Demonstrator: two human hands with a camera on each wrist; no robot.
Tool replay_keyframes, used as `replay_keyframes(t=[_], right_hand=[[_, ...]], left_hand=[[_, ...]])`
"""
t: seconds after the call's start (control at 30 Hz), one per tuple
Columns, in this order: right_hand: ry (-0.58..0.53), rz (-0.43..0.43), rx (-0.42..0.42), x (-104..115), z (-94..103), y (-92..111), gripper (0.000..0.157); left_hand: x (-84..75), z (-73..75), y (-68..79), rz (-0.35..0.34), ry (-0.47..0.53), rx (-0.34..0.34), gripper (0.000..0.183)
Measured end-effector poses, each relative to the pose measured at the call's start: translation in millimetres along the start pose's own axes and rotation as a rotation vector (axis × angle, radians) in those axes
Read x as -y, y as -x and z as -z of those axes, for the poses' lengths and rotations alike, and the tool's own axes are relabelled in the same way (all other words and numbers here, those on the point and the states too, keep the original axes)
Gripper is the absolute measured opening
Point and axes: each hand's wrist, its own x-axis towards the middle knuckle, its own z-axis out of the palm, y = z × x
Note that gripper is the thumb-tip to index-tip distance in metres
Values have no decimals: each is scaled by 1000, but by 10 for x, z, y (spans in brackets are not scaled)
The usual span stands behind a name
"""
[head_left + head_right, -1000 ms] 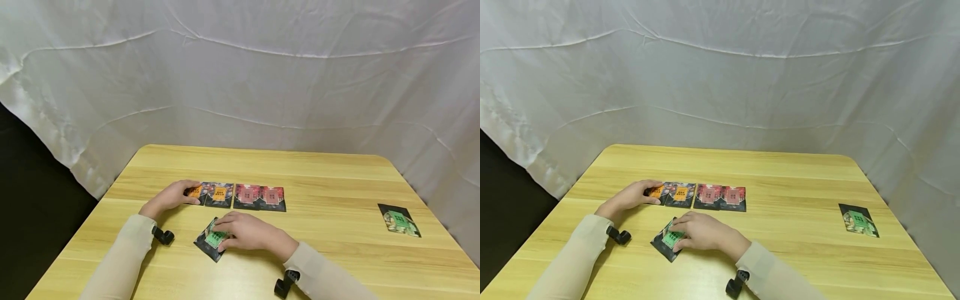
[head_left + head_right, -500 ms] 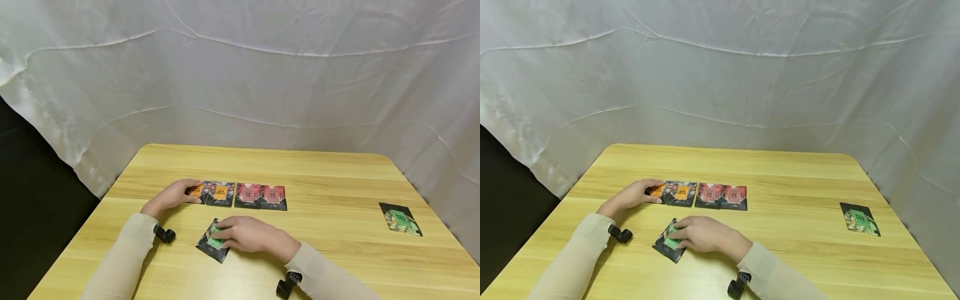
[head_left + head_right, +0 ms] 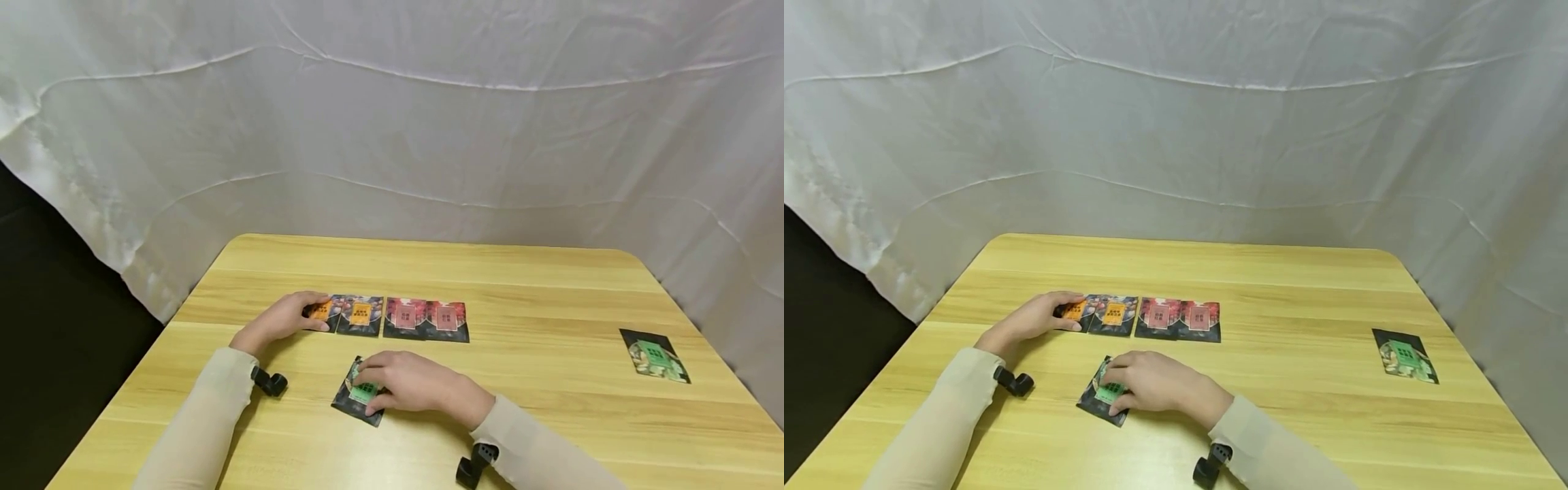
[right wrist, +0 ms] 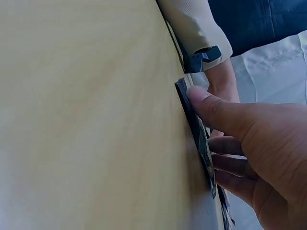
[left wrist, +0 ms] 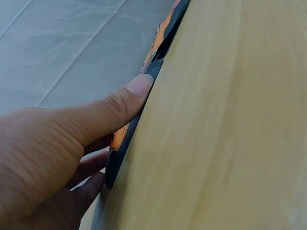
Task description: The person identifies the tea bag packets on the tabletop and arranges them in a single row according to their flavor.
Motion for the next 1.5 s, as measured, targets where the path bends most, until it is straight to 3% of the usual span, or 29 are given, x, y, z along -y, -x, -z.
replay_keyframes(t=[0.33, 0.57, 0.9, 1.07, 1.5], right_hand=[[20, 15, 43, -45, 63, 156, 45], [-41, 0, 74, -76, 120, 287, 44], [-184, -110, 71, -146, 157, 483, 49], [-188, -165, 87, -168, 168, 586, 53], [-205, -194, 75, -283, 176, 923, 50]], left_hand=[[-11, -17, 2, 3, -2, 2, 78], [-18, -15, 0, 1, -3, 9, 77], [-13, -5, 7, -4, -7, 8, 78], [-27, 0, 19, -3, -2, 11, 77], [2, 3, 14, -3, -7, 10, 77]])
